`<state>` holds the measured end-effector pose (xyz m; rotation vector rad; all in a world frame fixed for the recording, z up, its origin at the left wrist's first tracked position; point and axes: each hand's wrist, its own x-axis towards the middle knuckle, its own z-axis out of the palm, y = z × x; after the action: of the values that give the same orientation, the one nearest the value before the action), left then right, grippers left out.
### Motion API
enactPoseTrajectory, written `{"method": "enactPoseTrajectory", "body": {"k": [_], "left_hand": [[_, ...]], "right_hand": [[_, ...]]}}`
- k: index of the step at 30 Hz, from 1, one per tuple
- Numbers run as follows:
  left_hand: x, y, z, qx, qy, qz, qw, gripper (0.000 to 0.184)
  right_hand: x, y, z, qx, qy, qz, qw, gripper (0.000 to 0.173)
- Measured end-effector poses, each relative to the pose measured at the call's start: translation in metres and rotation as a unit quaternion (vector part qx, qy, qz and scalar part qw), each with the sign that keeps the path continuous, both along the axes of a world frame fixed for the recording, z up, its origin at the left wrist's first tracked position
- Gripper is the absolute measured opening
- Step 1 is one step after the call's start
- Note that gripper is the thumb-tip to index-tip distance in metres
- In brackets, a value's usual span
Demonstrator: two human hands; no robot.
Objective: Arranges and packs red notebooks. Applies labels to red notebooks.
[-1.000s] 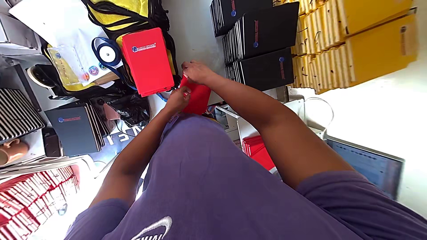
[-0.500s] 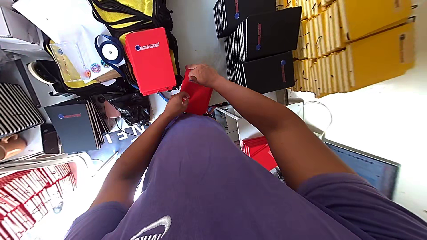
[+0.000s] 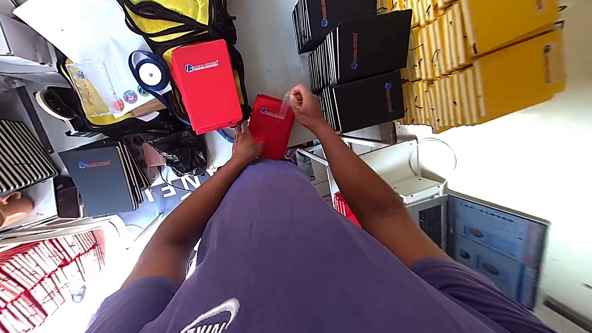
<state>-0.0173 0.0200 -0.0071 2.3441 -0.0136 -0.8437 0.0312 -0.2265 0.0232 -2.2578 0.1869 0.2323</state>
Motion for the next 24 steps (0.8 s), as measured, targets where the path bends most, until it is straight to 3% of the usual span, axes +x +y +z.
{"method": "enactPoseTrajectory", "body": {"k": [2, 3, 4, 7, 10, 14, 15, 17, 19, 21, 24], "left_hand": [[0.003, 0.000, 0.001, 0.011, 0.033, -0.011, 0.999, 0.092], [0.004, 0.001, 0.001, 0.013, 0.040, -0.017, 0.999, 0.089], [0.005, 0.001, 0.003, 0.012, 0.045, -0.021, 0.999, 0.086], [0.010, -0.004, 0.024, 0.006, 0.042, -0.040, 0.998, 0.069], [0.018, -0.009, 0.053, -0.032, 0.034, -0.042, 0.998, 0.041], [0.031, 0.001, 0.089, -0.100, 0.002, -0.004, 0.995, 0.033], [0.035, 0.008, 0.096, -0.126, -0.020, 0.012, 0.992, 0.032], [0.044, 0.026, 0.110, -0.166, -0.069, 0.050, 0.983, 0.030], [0.053, 0.045, 0.121, -0.177, -0.105, 0.096, 0.974, 0.031], [0.063, 0.066, 0.120, -0.169, -0.125, 0.144, 0.967, 0.032], [0.076, 0.094, 0.100, -0.159, -0.136, 0.208, 0.955, 0.033]], "right_hand": [[-0.022, -0.005, -0.003, 0.065, 0.006, -0.162, 0.985, 0.026], [-0.032, -0.003, -0.003, 0.132, 0.029, -0.249, 0.959, 0.027], [-0.041, 0.001, -0.002, 0.218, 0.064, -0.340, 0.913, 0.029], [-0.061, 0.008, -0.006, 0.441, 0.128, -0.531, 0.713, 0.016], [-0.071, 0.007, -0.020, 0.516, 0.137, -0.596, 0.600, 0.013], [-0.070, 0.002, -0.027, 0.584, 0.155, -0.643, 0.472, 0.027], [-0.069, 0.001, -0.024, 0.591, 0.165, -0.645, 0.456, 0.032], [-0.066, 0.005, -0.015, 0.572, 0.193, -0.639, 0.476, 0.039], [-0.064, 0.012, -0.010, 0.524, 0.219, -0.603, 0.560, 0.035], [-0.065, 0.019, -0.009, 0.423, 0.221, -0.539, 0.694, 0.029], [-0.070, 0.024, -0.019, 0.162, 0.147, -0.340, 0.915, 0.038]]}}
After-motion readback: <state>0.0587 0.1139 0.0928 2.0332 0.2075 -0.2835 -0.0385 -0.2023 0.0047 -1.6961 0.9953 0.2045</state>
